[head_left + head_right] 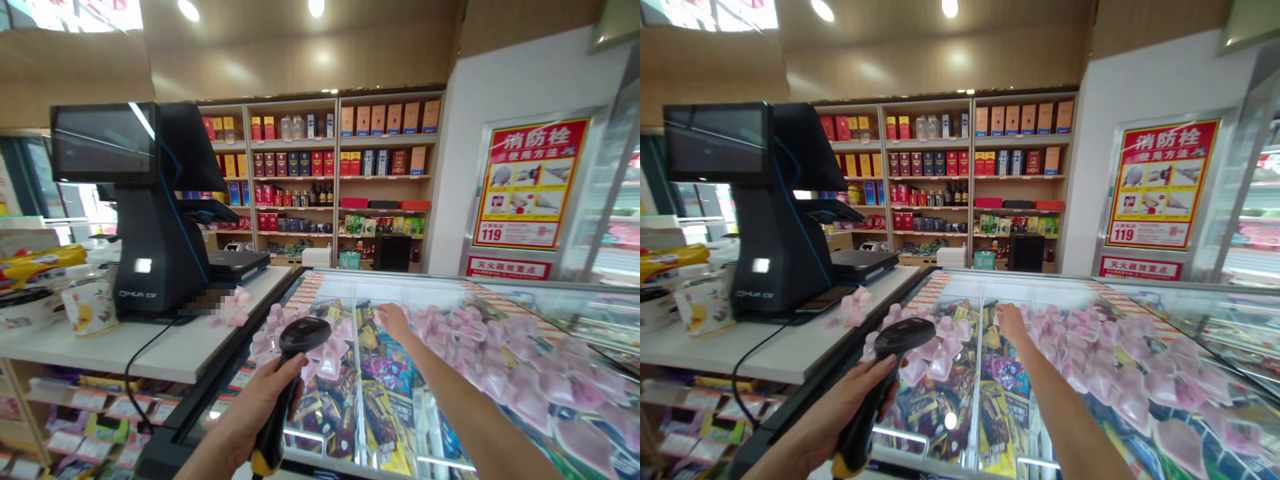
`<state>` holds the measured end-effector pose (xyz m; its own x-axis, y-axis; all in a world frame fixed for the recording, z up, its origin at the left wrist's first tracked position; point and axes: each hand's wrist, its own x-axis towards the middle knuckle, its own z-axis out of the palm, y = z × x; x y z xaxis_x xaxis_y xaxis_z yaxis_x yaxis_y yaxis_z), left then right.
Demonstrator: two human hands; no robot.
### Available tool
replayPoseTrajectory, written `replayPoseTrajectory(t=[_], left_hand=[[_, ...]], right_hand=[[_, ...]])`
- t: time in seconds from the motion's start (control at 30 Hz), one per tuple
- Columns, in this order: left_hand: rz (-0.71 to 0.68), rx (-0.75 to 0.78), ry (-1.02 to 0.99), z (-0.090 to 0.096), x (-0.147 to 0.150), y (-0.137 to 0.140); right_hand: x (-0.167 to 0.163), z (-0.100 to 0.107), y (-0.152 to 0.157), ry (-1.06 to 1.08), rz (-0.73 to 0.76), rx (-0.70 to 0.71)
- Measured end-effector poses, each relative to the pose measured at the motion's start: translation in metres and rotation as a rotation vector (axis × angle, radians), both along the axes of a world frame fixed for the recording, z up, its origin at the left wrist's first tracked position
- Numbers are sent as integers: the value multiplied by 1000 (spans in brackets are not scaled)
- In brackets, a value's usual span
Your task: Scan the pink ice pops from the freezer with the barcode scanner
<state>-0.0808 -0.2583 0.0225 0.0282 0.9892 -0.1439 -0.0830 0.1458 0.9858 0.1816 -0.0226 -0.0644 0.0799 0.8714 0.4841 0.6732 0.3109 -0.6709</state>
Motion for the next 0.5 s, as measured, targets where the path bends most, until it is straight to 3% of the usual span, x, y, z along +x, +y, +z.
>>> replayPoseTrajectory(t=[0.1, 0.2, 0.3, 0.5], left_hand=[[-62, 8, 12, 6, 8, -10], [-64, 31, 20, 13, 17, -24], [-34, 46, 30, 19, 25, -40], [-54, 49, 17, 18, 32, -66]], right_hand=[[-2, 4, -22, 617, 111, -107], [-2, 11, -47, 1136, 320, -231], [-2, 18, -70, 1337, 467, -277], [-11, 33, -100, 1448, 492, -279]])
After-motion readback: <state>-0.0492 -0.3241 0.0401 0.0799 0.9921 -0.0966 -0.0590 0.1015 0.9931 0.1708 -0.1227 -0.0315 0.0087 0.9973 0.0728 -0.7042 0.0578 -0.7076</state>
